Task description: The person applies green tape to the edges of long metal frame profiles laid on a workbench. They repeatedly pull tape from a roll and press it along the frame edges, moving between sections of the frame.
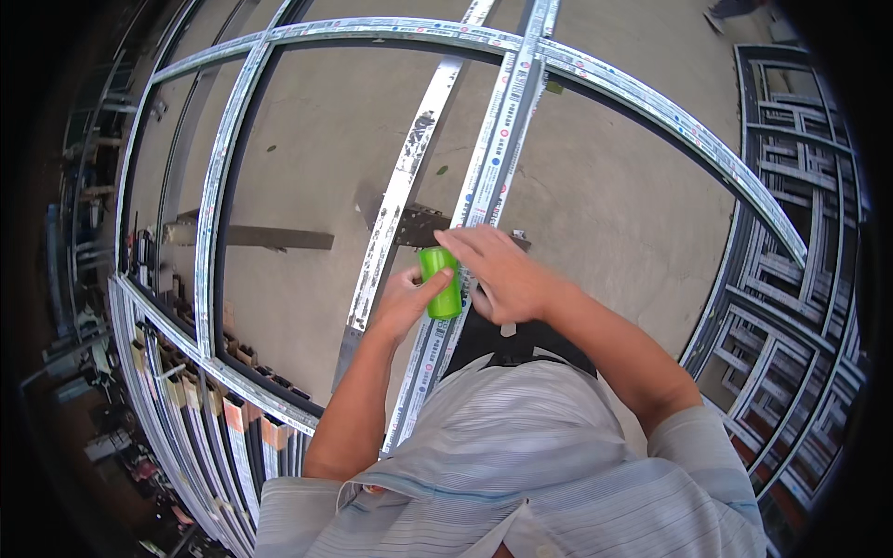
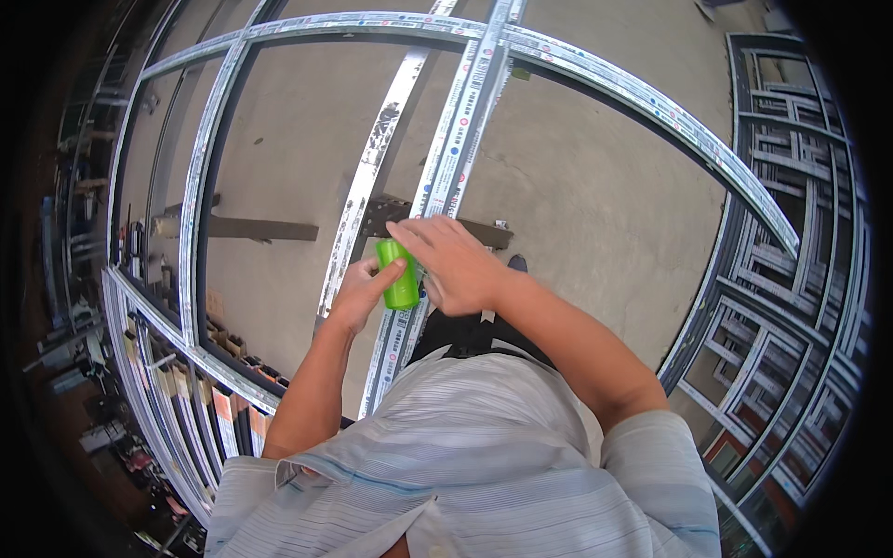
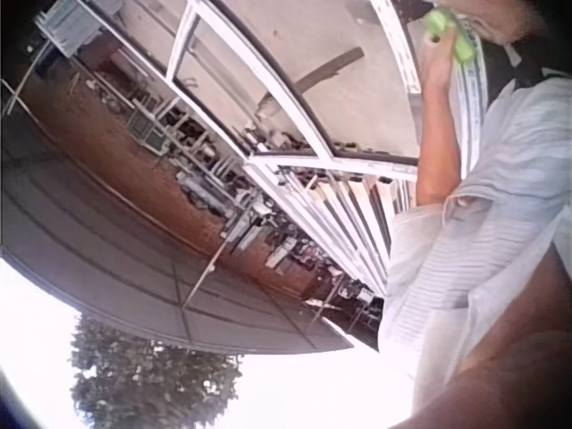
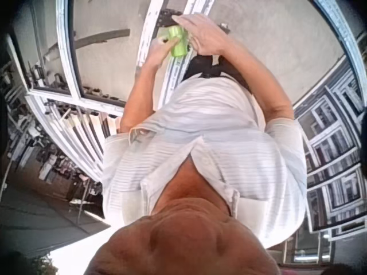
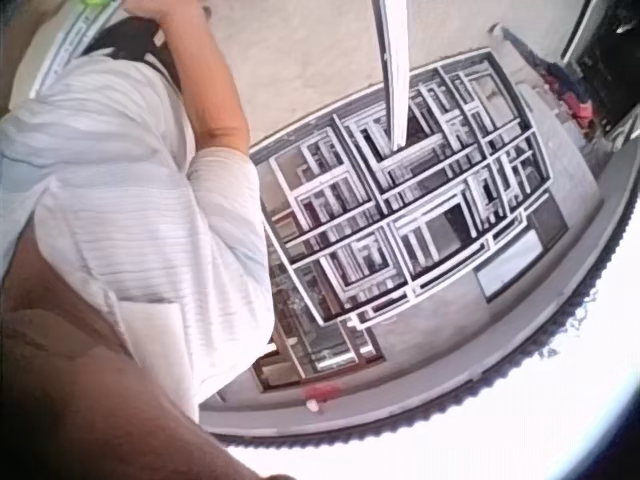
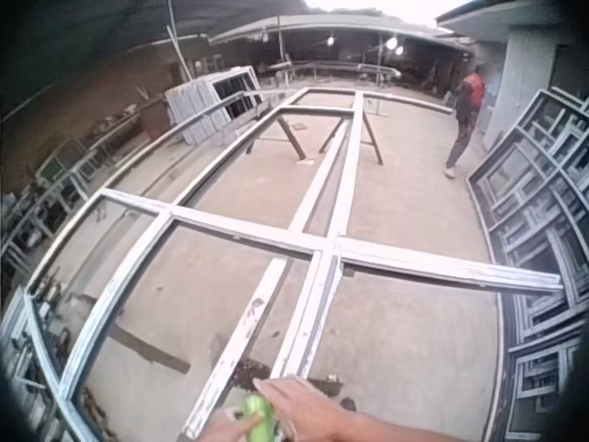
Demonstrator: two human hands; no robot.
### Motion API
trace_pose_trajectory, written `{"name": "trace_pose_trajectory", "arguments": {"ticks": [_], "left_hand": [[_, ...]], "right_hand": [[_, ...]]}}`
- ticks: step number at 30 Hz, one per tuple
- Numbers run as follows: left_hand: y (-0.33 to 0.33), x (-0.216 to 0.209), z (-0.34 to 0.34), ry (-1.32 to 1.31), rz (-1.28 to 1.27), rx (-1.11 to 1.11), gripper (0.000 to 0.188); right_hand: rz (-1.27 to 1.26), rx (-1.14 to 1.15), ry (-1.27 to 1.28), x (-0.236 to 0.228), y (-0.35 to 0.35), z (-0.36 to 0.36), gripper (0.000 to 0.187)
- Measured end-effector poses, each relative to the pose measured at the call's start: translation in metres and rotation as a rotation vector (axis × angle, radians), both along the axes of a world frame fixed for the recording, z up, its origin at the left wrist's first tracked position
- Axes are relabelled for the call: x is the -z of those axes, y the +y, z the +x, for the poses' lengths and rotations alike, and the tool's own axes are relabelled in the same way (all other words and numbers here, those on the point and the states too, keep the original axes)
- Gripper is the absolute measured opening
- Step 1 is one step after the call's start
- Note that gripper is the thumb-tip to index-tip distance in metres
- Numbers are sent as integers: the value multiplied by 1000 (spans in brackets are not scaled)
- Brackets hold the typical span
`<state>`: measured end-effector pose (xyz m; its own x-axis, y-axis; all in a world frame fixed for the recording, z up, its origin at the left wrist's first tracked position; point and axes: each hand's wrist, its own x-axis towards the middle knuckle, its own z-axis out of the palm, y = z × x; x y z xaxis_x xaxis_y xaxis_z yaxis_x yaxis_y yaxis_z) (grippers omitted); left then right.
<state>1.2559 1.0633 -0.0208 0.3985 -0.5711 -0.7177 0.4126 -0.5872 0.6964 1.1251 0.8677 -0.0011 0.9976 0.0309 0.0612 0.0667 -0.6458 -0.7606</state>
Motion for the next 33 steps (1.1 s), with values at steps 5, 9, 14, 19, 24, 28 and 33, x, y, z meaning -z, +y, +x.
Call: {"name": "trace_pose_trajectory", "arguments": {"ticks": [5, 9, 14, 19, 24, 28, 33], "left_hand": [[-4, 3, 1, -43, 22, 32, 60], [-4, 1, 0, -84, 15, 80, 63], [1, 7, -2, -49, -40, 55, 68], [3, 33, -2, -41, -94, -80, 52], [7, 94, 5, 136, -124, -346, 39], [-1, 117, -2, 172, -58, -311, 36], [1, 156, -3, 326, 97, -193, 34]], "right_hand": [[-62, 29, 10, 6, 27, -7, 107], [-18, 53, -5, 20, 33, 0, 111], [-64, 199, 94, 4, 15, -42, 114], [-141, 327, 364, 53, 12, -99, 116], [-97, 377, 380, 140, 48, -65, 110], [-111, 278, 352, 173, 55, -38, 89], [-47, 178, 361, 183, 57, -26, 53]]}}
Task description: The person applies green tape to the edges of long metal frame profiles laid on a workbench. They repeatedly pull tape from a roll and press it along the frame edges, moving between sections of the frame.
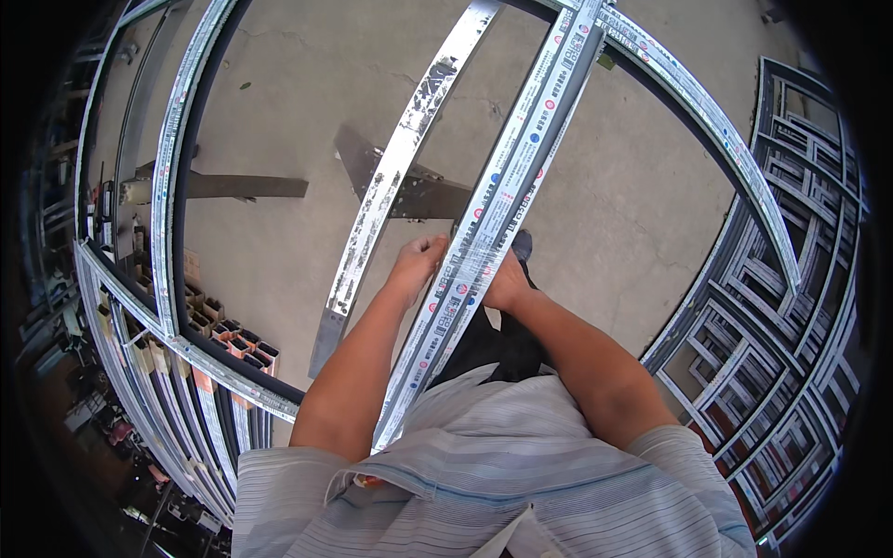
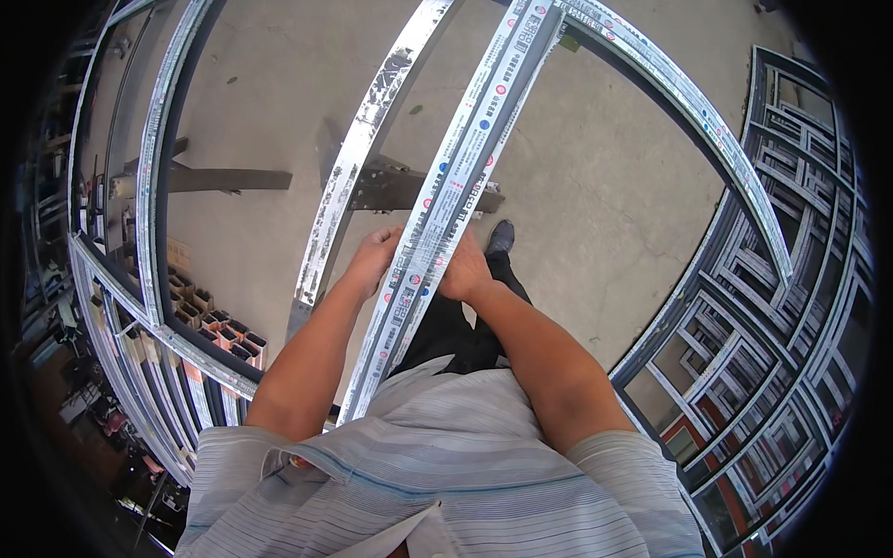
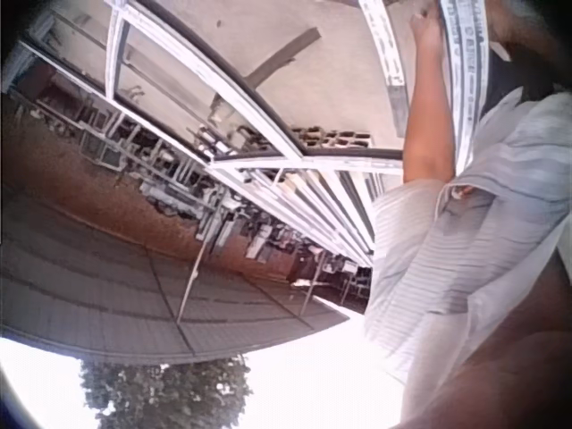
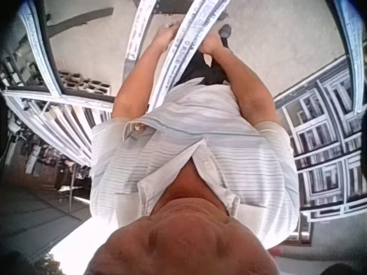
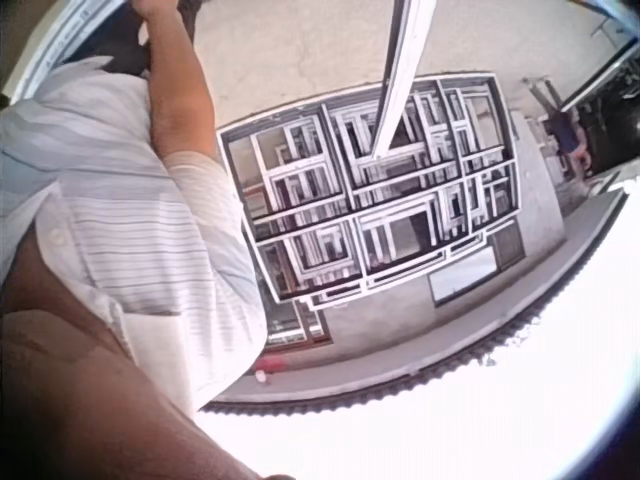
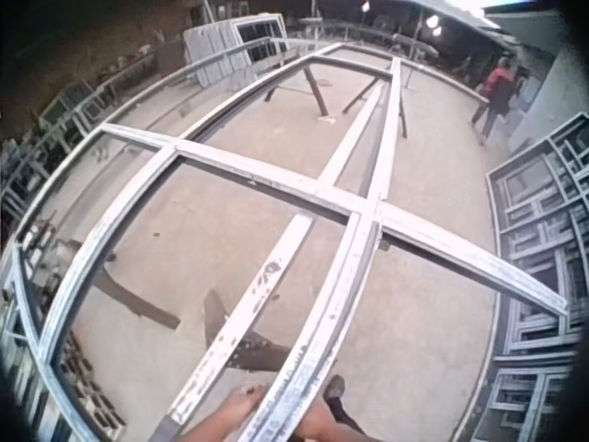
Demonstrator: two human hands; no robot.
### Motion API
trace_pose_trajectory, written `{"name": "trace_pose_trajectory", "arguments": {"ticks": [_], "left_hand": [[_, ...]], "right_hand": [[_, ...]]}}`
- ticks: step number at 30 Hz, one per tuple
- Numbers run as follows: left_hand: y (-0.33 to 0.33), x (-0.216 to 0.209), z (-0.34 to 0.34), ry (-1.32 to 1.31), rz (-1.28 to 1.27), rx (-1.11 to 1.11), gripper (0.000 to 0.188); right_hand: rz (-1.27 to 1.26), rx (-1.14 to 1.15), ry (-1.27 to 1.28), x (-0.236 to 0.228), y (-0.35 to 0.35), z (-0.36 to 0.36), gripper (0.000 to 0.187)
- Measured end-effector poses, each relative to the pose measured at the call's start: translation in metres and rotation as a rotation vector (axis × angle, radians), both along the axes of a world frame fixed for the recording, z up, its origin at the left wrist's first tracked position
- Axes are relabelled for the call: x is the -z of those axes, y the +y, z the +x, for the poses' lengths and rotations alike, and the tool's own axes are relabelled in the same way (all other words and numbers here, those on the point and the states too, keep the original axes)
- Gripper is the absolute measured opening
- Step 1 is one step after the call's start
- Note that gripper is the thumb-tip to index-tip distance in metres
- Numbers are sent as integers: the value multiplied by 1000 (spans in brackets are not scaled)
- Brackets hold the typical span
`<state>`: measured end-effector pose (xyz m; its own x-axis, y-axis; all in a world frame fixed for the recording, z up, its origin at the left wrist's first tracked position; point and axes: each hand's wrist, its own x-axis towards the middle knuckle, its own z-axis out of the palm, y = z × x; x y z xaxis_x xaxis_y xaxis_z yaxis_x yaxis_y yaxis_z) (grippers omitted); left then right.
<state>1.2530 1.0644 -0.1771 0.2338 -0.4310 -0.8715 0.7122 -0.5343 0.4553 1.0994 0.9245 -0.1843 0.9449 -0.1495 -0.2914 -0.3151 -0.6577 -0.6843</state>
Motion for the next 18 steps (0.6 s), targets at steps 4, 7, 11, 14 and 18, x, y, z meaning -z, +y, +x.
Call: {"name": "trace_pose_trajectory", "arguments": {"ticks": [4, 7, 11, 14, 18], "left_hand": [[2, 10, -9, 276, -15, 28, 38], [11, 36, -13, 399, -42, 20, 37], [18, 33, -6, 103, -19, 160, 45], [19, -2, 13, -30, -25, 116, 45], [28, -43, 24, -482, 41, 277, 42]], "right_hand": [[206, 118, 177, -1, 4, 7, 47], [294, 161, 114, 3, 6, 9, 43], [212, 119, -23, -2, 2, 10, 38], [191, 193, -168, 13, -9, -10, 60], [69, 459, -81, -61, -32, -20, 70]]}}
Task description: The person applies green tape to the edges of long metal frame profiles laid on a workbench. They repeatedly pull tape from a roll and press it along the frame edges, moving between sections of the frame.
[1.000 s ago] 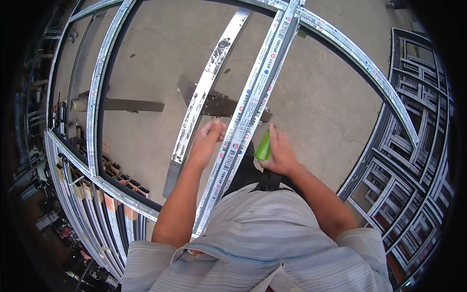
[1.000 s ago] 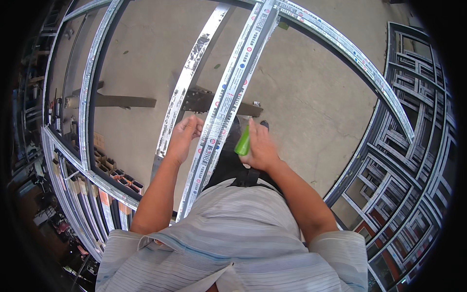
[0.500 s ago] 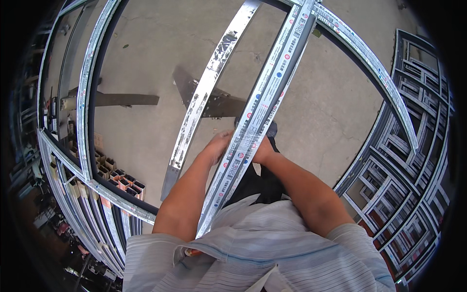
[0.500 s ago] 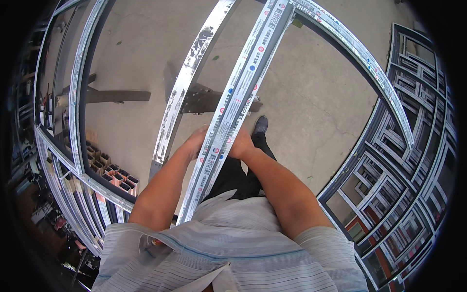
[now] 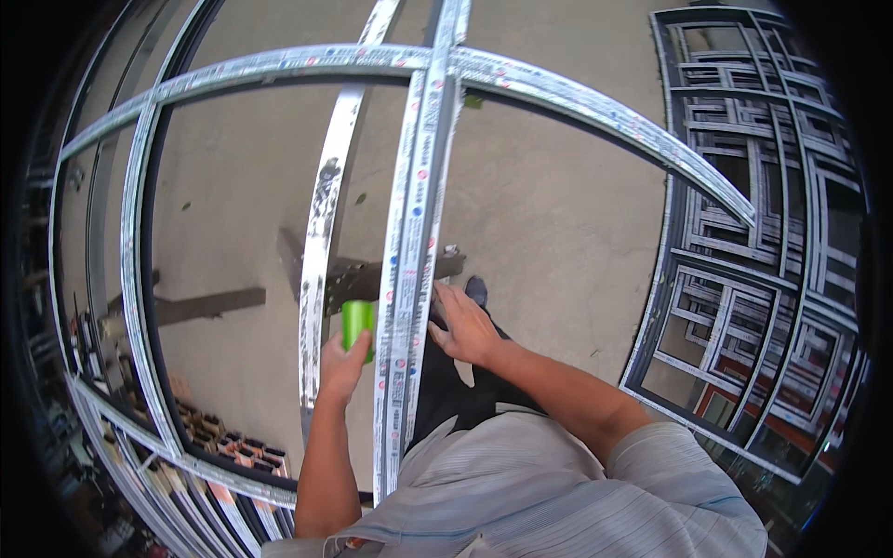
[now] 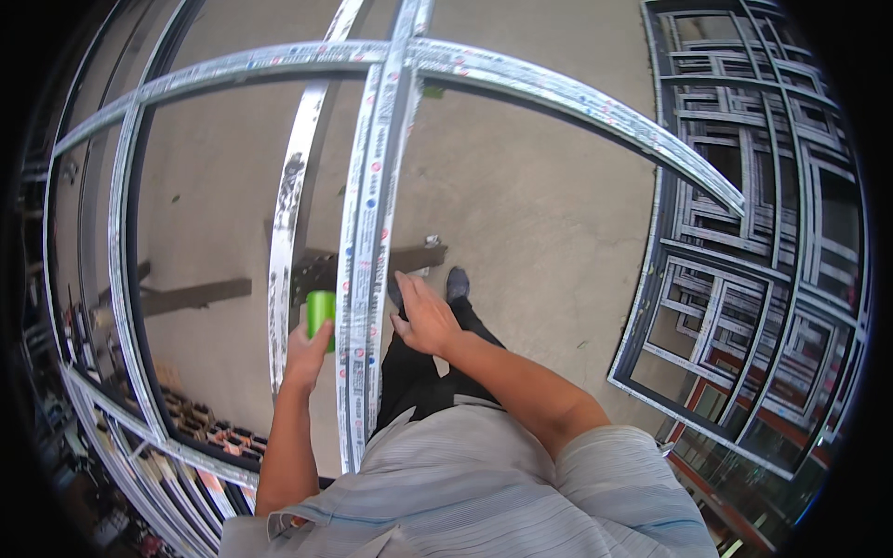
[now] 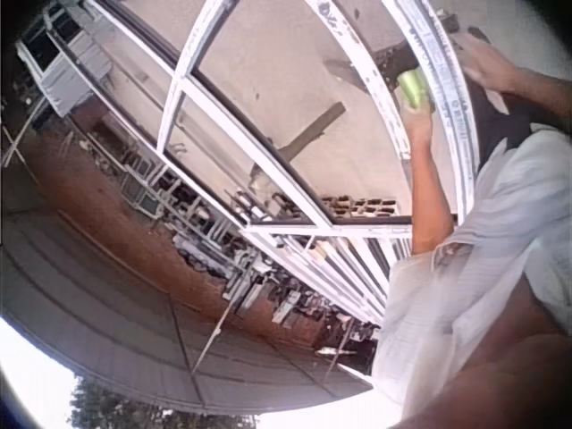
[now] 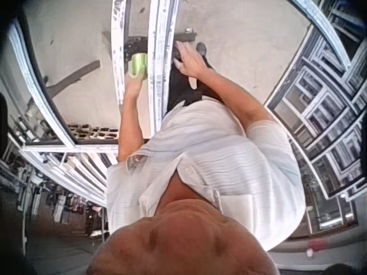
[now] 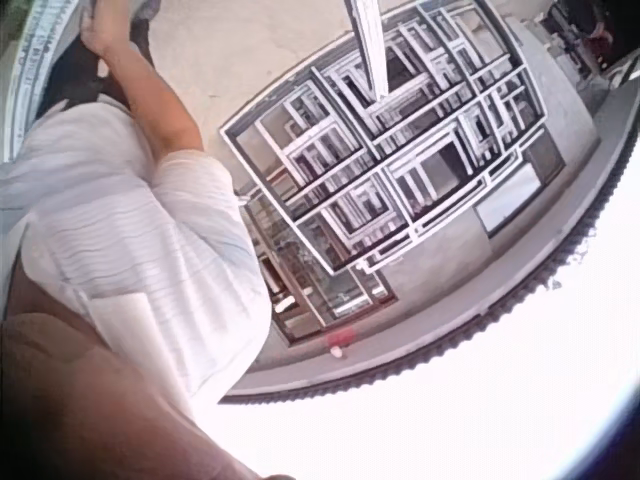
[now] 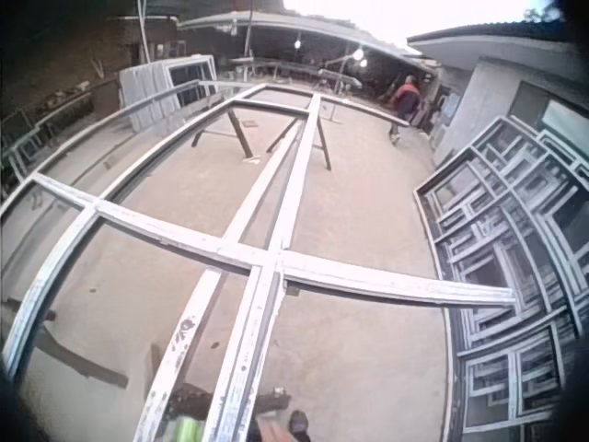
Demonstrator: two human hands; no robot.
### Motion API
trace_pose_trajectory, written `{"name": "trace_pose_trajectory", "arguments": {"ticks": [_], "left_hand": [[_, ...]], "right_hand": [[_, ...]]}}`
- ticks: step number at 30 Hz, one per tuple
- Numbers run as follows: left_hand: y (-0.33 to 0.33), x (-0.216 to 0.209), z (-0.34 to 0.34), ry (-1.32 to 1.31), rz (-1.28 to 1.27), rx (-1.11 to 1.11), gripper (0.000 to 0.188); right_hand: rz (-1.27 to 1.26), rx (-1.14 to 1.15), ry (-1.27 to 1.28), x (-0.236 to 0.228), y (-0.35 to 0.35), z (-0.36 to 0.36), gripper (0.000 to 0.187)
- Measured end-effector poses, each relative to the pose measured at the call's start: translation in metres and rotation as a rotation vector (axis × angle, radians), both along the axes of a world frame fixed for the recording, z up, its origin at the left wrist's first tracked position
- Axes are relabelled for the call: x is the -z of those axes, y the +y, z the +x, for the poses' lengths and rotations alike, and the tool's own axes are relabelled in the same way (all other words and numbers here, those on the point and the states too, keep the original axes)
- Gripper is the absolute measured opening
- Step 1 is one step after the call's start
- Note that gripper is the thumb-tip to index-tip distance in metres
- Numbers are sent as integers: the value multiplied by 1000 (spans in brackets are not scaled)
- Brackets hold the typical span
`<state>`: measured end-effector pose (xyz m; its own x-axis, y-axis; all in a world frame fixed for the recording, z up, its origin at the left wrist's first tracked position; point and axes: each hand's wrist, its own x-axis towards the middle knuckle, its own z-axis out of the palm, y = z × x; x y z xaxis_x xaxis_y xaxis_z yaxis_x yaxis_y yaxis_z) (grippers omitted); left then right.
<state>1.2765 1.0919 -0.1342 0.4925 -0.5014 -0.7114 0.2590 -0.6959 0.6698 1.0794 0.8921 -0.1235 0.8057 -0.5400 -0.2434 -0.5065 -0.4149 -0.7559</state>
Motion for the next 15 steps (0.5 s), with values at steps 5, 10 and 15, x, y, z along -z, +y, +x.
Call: {"name": "trace_pose_trajectory", "arguments": {"ticks": [5, 10, 15], "left_hand": [[-2, -58, -6, -31, -37, -33, 41], [0, -67, -5, 6, -169, -64, 40], [12, -56, 3, 106, -238, -38, 50]], "right_hand": [[-209, -70, -217, -70, -14, -2, 66], [-182, -480, -272, -96, 13, 48, 102], [-241, -554, -188, -79, 30, 85, 116]]}}
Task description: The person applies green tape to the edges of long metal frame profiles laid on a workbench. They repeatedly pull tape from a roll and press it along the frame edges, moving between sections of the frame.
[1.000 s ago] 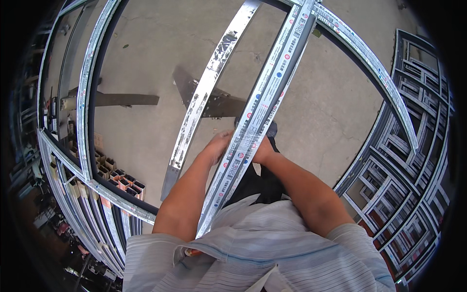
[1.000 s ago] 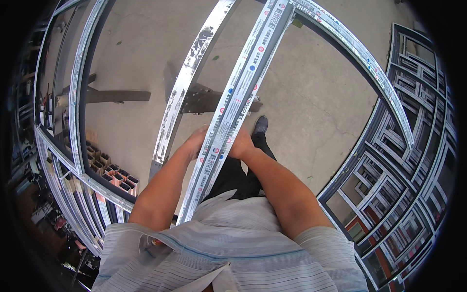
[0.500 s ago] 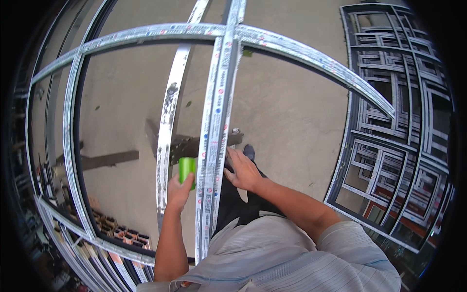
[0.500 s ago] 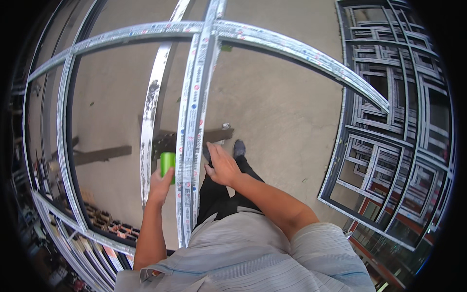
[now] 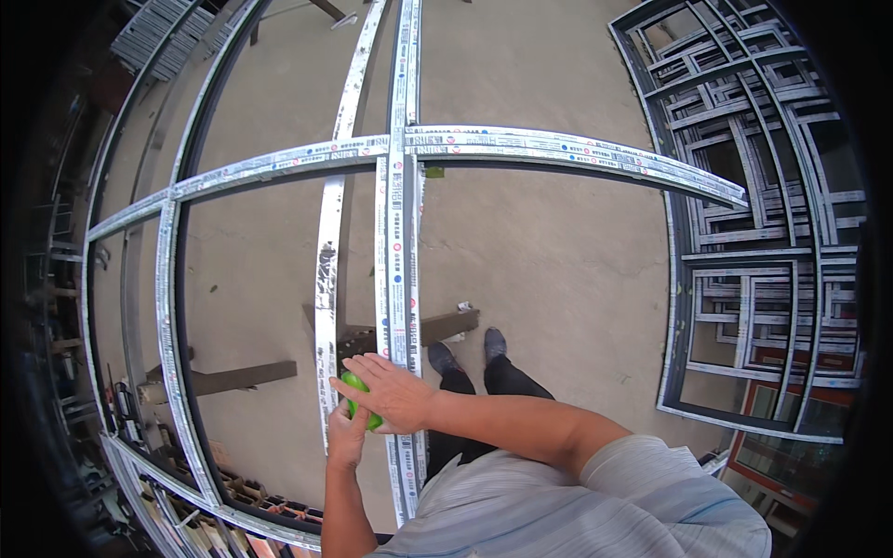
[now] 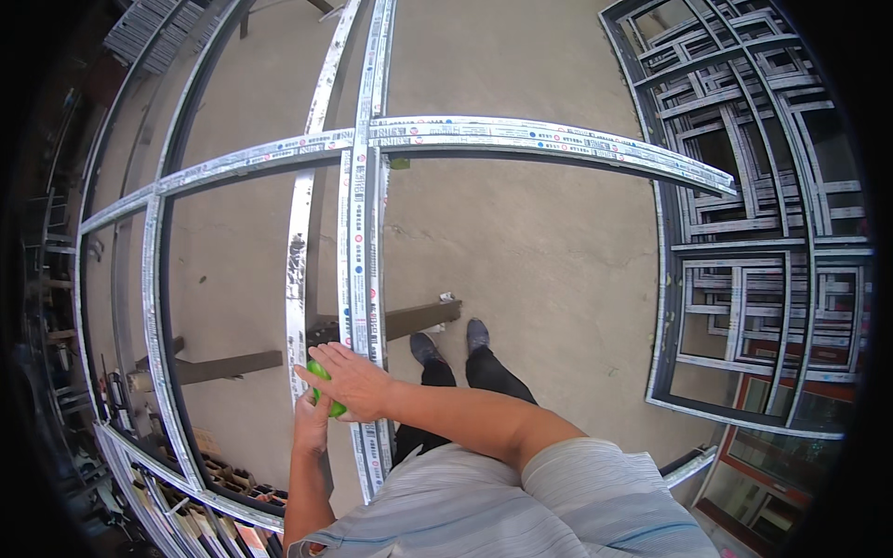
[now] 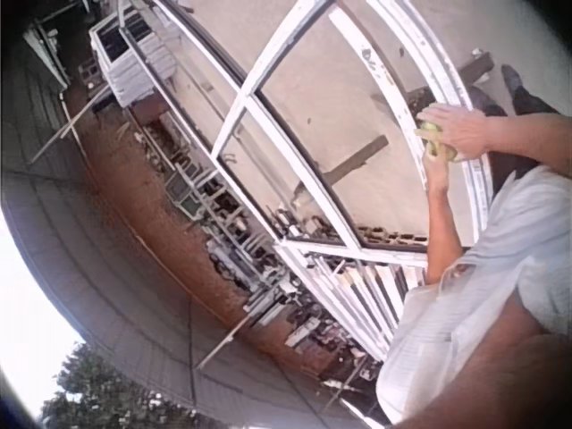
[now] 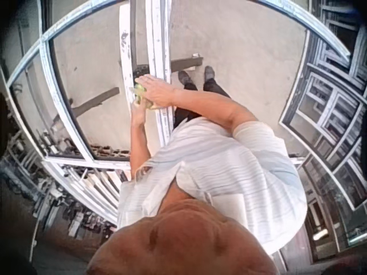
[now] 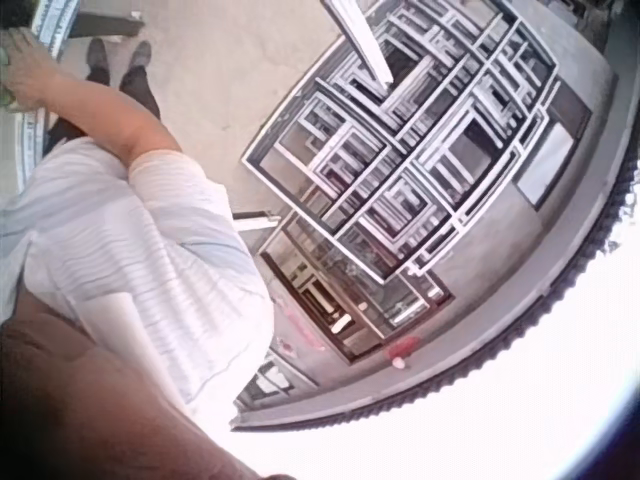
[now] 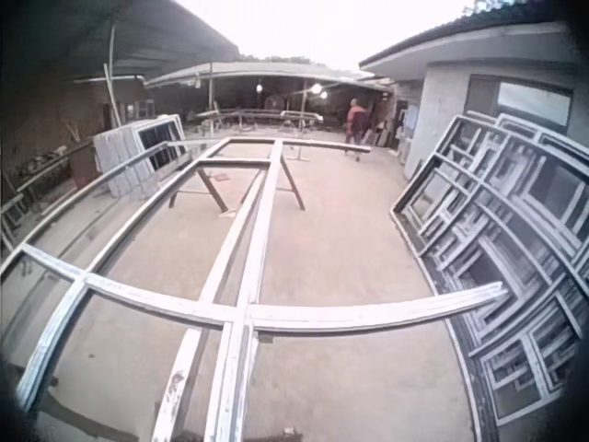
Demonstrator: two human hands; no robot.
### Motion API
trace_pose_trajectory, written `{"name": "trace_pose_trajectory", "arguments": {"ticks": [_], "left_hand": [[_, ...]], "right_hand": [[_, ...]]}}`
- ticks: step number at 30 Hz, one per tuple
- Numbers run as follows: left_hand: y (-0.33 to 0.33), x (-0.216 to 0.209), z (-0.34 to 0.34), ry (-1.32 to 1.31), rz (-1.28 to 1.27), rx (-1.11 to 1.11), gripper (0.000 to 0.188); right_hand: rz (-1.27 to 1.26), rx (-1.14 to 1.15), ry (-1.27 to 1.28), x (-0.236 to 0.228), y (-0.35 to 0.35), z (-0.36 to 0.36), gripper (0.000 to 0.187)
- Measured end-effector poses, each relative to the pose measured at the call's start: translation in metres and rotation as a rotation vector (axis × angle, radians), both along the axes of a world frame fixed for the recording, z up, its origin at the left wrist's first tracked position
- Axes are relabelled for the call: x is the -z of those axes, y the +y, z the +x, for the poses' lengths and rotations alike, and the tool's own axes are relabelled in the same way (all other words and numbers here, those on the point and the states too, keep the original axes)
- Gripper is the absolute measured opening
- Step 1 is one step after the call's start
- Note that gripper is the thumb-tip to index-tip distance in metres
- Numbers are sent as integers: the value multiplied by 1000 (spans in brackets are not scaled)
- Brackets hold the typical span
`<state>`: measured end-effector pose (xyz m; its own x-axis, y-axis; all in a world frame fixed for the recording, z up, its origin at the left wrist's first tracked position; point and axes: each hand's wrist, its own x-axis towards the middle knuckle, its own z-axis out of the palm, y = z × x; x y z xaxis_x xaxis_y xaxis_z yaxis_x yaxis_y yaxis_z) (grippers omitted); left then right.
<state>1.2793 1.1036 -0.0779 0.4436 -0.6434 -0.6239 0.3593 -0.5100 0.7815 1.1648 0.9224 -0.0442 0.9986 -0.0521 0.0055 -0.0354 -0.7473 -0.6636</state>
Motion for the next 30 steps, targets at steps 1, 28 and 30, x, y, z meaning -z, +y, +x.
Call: {"name": "trace_pose_trajectory", "arguments": {"ticks": [1, 28, 30], "left_hand": [[1, 2, -1, 39, -28, -48, 52], [-33, 115, -33, 783, 203, -79, 29], [-33, 125, -36, 804, 172, -38, 29]], "right_hand": [[4, 7, -7, 0, 3, 5, 116], [387, 192, 22, 142, 10, -69, 36], [381, 142, 74, 144, 11, -68, 31]]}}
